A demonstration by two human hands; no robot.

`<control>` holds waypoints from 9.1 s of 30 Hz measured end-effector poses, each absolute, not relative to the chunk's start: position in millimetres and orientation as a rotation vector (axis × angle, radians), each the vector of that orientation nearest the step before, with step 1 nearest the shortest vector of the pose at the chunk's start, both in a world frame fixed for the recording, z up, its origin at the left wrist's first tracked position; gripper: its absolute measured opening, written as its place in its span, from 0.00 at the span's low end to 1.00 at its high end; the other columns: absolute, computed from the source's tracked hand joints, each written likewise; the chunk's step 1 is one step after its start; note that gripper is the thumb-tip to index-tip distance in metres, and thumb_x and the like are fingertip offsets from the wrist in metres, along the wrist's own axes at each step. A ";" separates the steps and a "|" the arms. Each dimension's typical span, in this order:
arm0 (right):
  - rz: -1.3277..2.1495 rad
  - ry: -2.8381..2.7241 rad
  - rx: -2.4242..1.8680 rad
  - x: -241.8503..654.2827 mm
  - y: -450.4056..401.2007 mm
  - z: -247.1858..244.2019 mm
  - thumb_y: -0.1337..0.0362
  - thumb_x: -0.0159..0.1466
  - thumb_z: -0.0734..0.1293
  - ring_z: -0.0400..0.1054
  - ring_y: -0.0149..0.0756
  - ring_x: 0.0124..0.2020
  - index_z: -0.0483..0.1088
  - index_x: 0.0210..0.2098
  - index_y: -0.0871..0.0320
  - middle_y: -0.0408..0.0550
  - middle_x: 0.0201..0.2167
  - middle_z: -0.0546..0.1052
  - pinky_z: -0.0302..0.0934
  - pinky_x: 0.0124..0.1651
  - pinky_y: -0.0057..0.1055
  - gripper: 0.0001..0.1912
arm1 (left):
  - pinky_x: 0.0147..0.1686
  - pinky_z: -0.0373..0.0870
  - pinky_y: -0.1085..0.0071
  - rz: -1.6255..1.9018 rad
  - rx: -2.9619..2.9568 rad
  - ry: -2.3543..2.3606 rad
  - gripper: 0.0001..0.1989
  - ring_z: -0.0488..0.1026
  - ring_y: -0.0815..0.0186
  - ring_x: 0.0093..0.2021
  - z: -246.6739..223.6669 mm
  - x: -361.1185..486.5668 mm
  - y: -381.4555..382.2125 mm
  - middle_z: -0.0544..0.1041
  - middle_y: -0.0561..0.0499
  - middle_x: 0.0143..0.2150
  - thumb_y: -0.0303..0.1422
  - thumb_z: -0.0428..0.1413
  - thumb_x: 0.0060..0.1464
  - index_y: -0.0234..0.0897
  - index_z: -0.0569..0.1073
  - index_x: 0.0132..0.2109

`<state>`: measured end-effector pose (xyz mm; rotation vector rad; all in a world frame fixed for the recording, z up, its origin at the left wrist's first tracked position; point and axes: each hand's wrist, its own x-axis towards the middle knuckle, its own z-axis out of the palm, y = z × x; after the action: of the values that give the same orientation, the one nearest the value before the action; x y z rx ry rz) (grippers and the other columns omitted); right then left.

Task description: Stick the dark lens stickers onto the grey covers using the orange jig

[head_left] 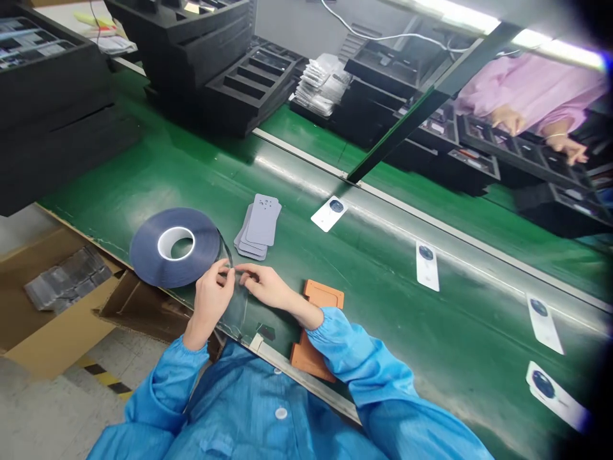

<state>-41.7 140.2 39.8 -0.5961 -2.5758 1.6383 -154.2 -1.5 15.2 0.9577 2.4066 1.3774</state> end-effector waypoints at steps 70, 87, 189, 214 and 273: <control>1.417 -1.641 -1.400 163.5 156.3 15.4 0.61 0.61 0.71 0.79 0.37 0.35 0.81 0.46 0.59 0.50 0.35 0.85 0.71 0.43 0.34 0.15 | 0.33 0.72 0.73 1.261 1.665 1.855 0.06 0.72 0.71 0.30 7.9 -22.7 55.6 0.79 0.47 0.44 0.29 0.55 0.65 0.38 0.78 0.45; 0.934 -2.043 -1.591 152.7 146.8 30.4 0.65 0.65 0.69 0.73 0.36 0.31 0.80 0.48 0.54 0.45 0.33 0.81 0.67 0.40 0.33 0.13 | 0.45 0.76 0.65 0.935 1.957 1.889 0.21 0.77 0.63 0.41 0.8 -13.5 50.2 0.75 0.41 0.59 0.24 0.52 0.63 0.39 0.76 0.60; 1.701 -1.809 -1.349 222.4 151.3 33.9 0.49 0.67 0.68 0.58 0.33 0.24 0.79 0.56 0.57 0.41 0.23 0.70 0.53 0.27 0.30 0.25 | 0.58 0.73 0.55 1.272 1.878 2.257 0.05 0.78 0.56 0.51 25.0 -94.8 62.4 0.81 0.43 0.47 0.35 0.60 0.64 0.39 0.77 0.43; 1.701 -1.720 -1.201 212.1 155.3 42.4 0.50 0.67 0.69 0.70 0.35 0.30 0.76 0.58 0.60 0.48 0.33 0.79 0.68 0.38 0.36 0.26 | 0.29 0.76 0.74 1.591 1.008 1.789 0.27 0.81 0.64 0.37 61.4 -125.0 63.4 0.81 0.47 0.43 0.39 0.66 0.54 0.39 0.69 0.58; 0.762 -2.130 -1.122 184.8 105.8 -7.8 0.51 0.75 0.61 0.43 0.52 0.79 0.43 0.79 0.56 0.61 0.78 0.50 0.48 0.76 0.57 0.40 | 0.71 0.59 0.41 0.613 2.300 1.588 0.35 0.51 0.44 0.78 2.6 -20.9 12.3 0.59 0.37 0.76 0.37 0.61 0.64 0.39 0.60 0.74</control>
<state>184.8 105.8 -7.8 -1.1221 -2.1297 0.7619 -20.9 12.3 2.6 2.3004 1.5884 0.6130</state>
